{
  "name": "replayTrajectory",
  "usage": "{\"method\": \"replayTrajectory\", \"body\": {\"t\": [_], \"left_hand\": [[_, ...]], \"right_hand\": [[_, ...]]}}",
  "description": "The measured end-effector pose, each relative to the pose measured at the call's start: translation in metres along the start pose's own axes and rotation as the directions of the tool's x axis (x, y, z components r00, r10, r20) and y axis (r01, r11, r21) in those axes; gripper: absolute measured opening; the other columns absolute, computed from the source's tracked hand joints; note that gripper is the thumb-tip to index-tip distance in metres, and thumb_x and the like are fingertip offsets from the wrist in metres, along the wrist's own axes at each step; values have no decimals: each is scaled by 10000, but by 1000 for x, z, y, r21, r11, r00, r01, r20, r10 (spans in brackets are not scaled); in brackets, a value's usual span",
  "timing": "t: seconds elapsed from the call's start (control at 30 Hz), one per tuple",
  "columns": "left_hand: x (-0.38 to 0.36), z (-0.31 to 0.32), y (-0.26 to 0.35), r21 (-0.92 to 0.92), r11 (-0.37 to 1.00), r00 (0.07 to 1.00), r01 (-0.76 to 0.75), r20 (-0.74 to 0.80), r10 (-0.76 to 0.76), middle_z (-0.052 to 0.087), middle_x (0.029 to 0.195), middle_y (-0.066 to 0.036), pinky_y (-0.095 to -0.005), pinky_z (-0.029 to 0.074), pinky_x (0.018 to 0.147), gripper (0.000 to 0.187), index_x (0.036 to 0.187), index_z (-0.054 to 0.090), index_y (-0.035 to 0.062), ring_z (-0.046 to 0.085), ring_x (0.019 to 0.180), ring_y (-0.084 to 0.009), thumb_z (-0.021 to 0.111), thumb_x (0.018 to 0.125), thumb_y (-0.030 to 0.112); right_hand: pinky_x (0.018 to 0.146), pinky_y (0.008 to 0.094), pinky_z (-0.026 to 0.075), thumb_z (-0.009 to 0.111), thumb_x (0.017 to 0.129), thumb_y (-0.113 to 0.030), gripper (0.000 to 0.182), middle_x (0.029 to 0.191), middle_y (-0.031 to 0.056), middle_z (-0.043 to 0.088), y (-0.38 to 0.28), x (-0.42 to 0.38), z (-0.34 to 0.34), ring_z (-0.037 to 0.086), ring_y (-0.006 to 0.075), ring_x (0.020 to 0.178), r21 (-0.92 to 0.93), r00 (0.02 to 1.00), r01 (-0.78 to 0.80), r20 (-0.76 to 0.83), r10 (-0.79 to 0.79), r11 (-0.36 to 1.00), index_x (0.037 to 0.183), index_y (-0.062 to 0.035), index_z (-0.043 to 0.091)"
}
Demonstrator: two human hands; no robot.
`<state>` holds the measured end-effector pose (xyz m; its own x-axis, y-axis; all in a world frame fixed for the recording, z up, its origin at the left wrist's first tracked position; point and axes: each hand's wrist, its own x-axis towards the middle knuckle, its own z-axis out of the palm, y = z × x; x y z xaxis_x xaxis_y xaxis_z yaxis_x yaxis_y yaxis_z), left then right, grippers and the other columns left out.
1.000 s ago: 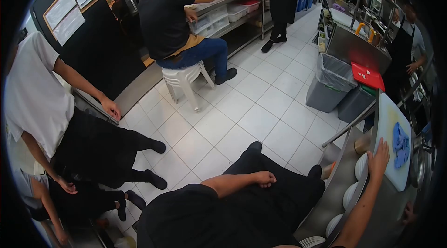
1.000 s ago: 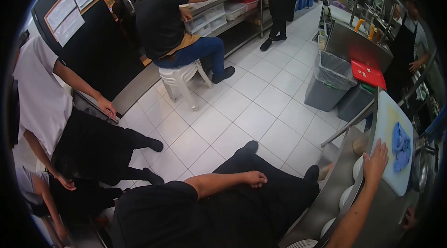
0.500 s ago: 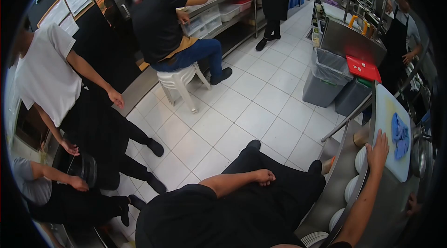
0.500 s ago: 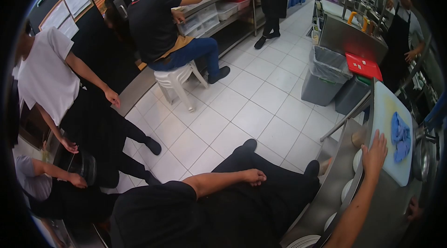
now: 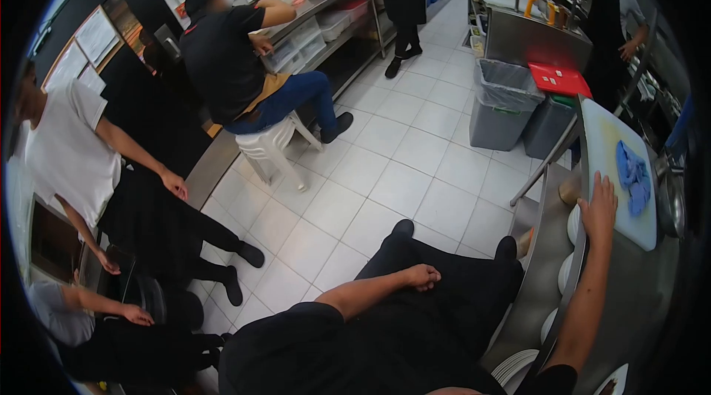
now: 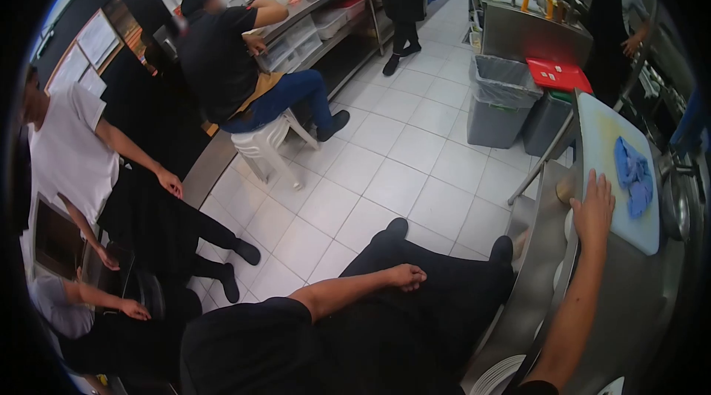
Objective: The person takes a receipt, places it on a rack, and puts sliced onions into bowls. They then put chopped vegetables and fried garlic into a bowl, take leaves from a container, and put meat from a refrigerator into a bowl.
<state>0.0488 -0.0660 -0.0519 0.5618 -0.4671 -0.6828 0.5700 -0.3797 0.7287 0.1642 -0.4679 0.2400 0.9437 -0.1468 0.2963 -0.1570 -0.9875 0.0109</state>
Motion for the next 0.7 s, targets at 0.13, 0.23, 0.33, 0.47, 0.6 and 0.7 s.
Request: {"method": "replayTrajectory", "body": {"t": [0.13,0.23,0.33,0.47,0.6,0.7], "left_hand": [[1,-1,-1,26,999,1000,19,17,-19,619,820,-17,-270,522,593,337,1170,590,98,586,661,-117,560,946,349],[2,0,-2,28,1000,1000,0,13,0,615,803,-10,-262,516,579,323,1146,600,103,578,643,-109,557,942,350],[2,-2,-2,24,1000,1000,5,7,-5,612,789,-4,-257,509,562,305,1126,605,107,570,624,-103,560,937,342],[3,-4,-2,25,999,999,38,31,-39,614,837,-6,-260,521,619,350,1180,589,103,582,677,-102,563,950,366],[5,-4,-5,14,999,999,31,32,-32,612,832,-7,-259,522,623,347,1180,589,103,580,671,-106,563,949,360],[5,-4,-5,8,1000,1000,9,21,-9,614,824,-8,-260,523,612,343,1174,591,99,579,662,-109,563,946,354]], "right_hand": [[1132,484,217,703,787,-144,787,1496,205,304,-7,-3,-5,257,364,1398,-13,1000,14,-16,-14,1000,1464,-94,306],[1133,477,225,702,783,-121,749,1498,201,296,-19,-5,-12,265,370,1392,3,978,159,-139,-157,987,1442,-99,348],[1135,476,231,700,776,-98,712,1500,187,294,-42,-5,-25,270,363,1390,71,924,340,-208,-320,938,1417,-108,389],[1089,463,318,702,792,-160,635,1384,201,462,-54,-14,-21,418,365,1300,54,876,477,-115,-469,877,1369,-88,449],[1000,446,410,721,794,-282,597,1134,205,635,-66,-17,-35,528,403,1161,107,821,110,551,-151,988,1327,-115,511],[963,442,437,724,792,-331,562,1049,201,667,-54,-15,-13,560,416,1098,94,829,211,511,-229,973,1280,-108,557]]}}
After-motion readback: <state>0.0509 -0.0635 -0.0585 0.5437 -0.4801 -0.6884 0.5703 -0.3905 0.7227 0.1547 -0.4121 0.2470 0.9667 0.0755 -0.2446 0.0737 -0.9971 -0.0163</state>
